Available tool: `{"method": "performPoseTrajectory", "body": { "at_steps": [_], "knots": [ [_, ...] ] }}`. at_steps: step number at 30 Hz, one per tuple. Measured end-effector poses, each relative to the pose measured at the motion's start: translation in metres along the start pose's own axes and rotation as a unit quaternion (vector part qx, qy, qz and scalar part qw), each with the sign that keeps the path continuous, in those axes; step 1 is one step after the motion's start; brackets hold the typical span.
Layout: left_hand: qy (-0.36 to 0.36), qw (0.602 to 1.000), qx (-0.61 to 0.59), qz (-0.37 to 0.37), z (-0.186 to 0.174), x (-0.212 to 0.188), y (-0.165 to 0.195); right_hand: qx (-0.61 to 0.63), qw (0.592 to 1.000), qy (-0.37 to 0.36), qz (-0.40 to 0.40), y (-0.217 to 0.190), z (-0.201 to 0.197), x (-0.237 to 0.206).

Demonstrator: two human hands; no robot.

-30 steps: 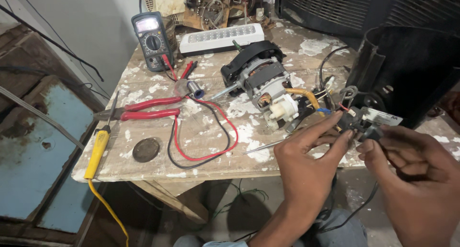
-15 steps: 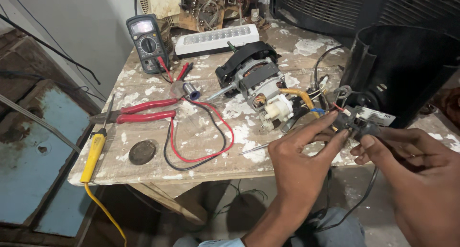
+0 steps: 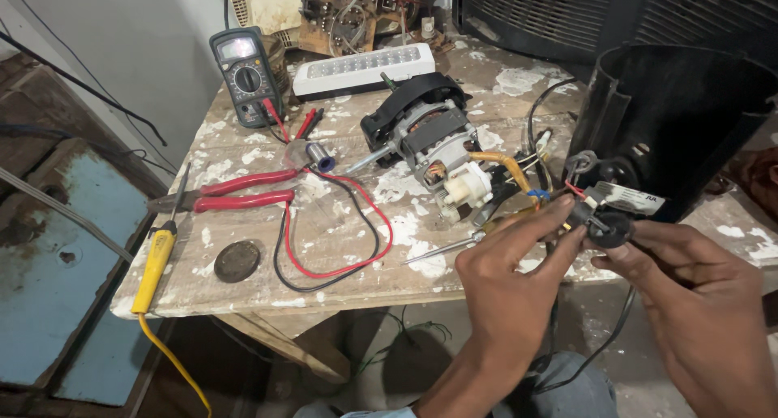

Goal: The person repairs a blender motor assembly on a cluttered workbench. They hold the motor and a soldering iron, solder wires onto the motor's switch and terminal components, reposition parts, then reach to a power strip and plug in the power cord to test the repaired unit.

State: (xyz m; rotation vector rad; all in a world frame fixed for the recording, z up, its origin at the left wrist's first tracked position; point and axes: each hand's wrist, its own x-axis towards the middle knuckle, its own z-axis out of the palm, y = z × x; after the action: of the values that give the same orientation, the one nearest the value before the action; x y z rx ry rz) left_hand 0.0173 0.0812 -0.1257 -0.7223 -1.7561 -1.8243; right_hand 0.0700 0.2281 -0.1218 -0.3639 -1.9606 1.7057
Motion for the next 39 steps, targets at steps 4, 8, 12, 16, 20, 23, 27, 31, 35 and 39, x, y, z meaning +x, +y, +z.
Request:
{"method": "performPoseTrajectory", "body": {
  "at_steps": [4,8,12,16,20,23,27,31,35,39],
  "knots": [
    [-0.003,1.000,0.004,0.019,0.000,-0.001,-0.002,-0.112,0.993,0.031,0.037,-0.003,0.002,-0.003],
    [-0.008,0.998,0.020,0.051,0.000,-0.002,-0.003,-0.145,0.986,0.060,0.058,-0.014,0.006,-0.007],
    [-0.011,0.997,0.032,0.066,0.001,-0.002,-0.003,-0.198,0.977,0.069,0.038,-0.021,0.007,-0.011],
    [-0.014,0.996,0.043,0.072,0.002,0.000,-0.003,-0.244,0.965,0.076,-0.063,-0.019,0.008,-0.015],
    [-0.016,0.996,0.046,0.069,0.001,0.002,-0.002,-0.176,0.966,0.059,-0.182,-0.012,0.011,-0.016],
    [-0.024,0.996,0.051,0.073,-0.002,0.001,0.000,-0.150,0.960,0.046,-0.231,-0.007,0.011,-0.016],
    [-0.022,0.993,0.072,0.093,-0.004,0.000,0.001,-0.224,0.941,0.060,-0.248,-0.001,0.008,-0.014],
    [-0.027,0.991,0.075,0.106,-0.005,0.000,-0.001,-0.178,0.961,0.045,-0.206,0.008,0.002,-0.007],
    [-0.029,0.989,0.086,0.121,-0.003,0.000,-0.003,-0.101,0.974,-0.006,-0.203,0.015,-0.006,0.004],
    [-0.030,0.986,0.094,0.131,-0.004,0.000,-0.003,-0.128,0.990,0.002,-0.049,0.025,-0.019,0.015]
  ]
}}
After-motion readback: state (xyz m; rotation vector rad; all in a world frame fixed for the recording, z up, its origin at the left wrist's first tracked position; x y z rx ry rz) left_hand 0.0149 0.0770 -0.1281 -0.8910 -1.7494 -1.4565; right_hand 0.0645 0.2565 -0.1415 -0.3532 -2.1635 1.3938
